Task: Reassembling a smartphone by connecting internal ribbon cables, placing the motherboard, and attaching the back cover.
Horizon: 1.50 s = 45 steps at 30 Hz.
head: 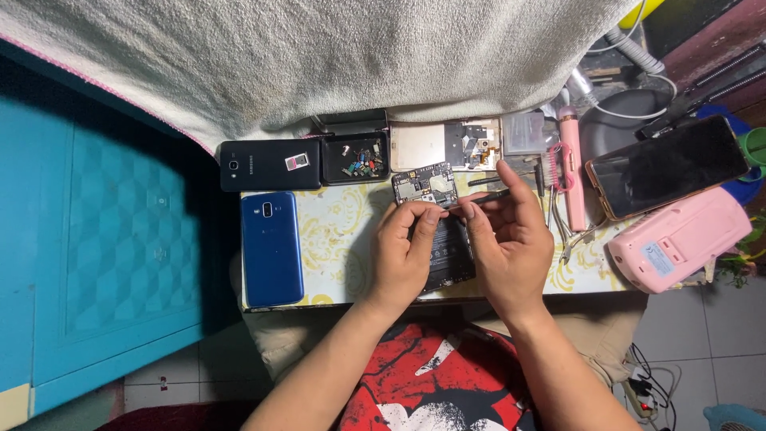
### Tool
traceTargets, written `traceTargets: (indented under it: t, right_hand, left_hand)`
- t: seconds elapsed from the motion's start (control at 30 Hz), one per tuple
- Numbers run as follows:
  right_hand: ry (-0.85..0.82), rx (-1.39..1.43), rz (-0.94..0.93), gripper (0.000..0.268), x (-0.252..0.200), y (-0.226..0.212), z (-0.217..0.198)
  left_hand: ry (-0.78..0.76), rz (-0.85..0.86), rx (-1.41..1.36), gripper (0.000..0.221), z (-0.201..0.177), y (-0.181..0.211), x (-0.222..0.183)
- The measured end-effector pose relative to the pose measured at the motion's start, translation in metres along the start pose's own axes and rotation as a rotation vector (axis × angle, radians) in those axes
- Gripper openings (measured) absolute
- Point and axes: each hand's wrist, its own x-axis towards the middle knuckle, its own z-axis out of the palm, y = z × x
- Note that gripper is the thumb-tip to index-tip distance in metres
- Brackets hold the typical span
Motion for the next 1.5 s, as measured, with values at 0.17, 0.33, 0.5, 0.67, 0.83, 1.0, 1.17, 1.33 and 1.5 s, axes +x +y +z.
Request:
traceTargets:
  t: [0.17,0.33,0.5,0.67,0.83,1.0,1.17,1.33,1.5]
  right_hand:
    - [0.017,0.052,0.087,0.057,0.001,0.013,-0.003]
    - [0.035,0.114,0.214,0.059,0.007,0.012,-0.002]
    - [0.068,0.167,0.339,0.057,0.006,0.015,-0.002]
    - [0.076,0.17,0.351,0.056,0.012,0.018,-0.001]
    - [0.085,0.177,0.366,0.055,0.013,0.017,0.0]
    - [0.109,0.218,0.371,0.053,0.014,0.013,-0.001]
    - [0.089,0.212,0.389,0.053,0.016,0.01,-0.003]
    - [0.073,0.213,0.385,0.054,0.016,0.015,-0.007]
    - [0.088,0.247,0.419,0.054,0.014,0.008,-0.011]
  left_hand:
    - [-0.001,-0.012,-0.019,0.024,0.001,0.0,-0.001]
    - [-0.028,-0.069,-0.063,0.02,0.001,0.002,0.0]
    - [-0.067,-0.098,-0.051,0.031,0.001,0.004,0.0]
    - [-0.08,-0.107,-0.03,0.038,0.0,0.003,0.002]
    - [-0.074,-0.126,-0.033,0.044,-0.001,0.004,0.001]
    - [-0.062,-0.144,-0.086,0.05,-0.001,-0.001,-0.002]
    - [-0.05,-0.212,-0.256,0.06,0.001,-0.012,-0.003]
    - [0.011,-0.187,-0.425,0.076,0.004,-0.032,-0.006]
    - [0.094,-0.318,-0.518,0.112,0.0,-0.037,-0.01]
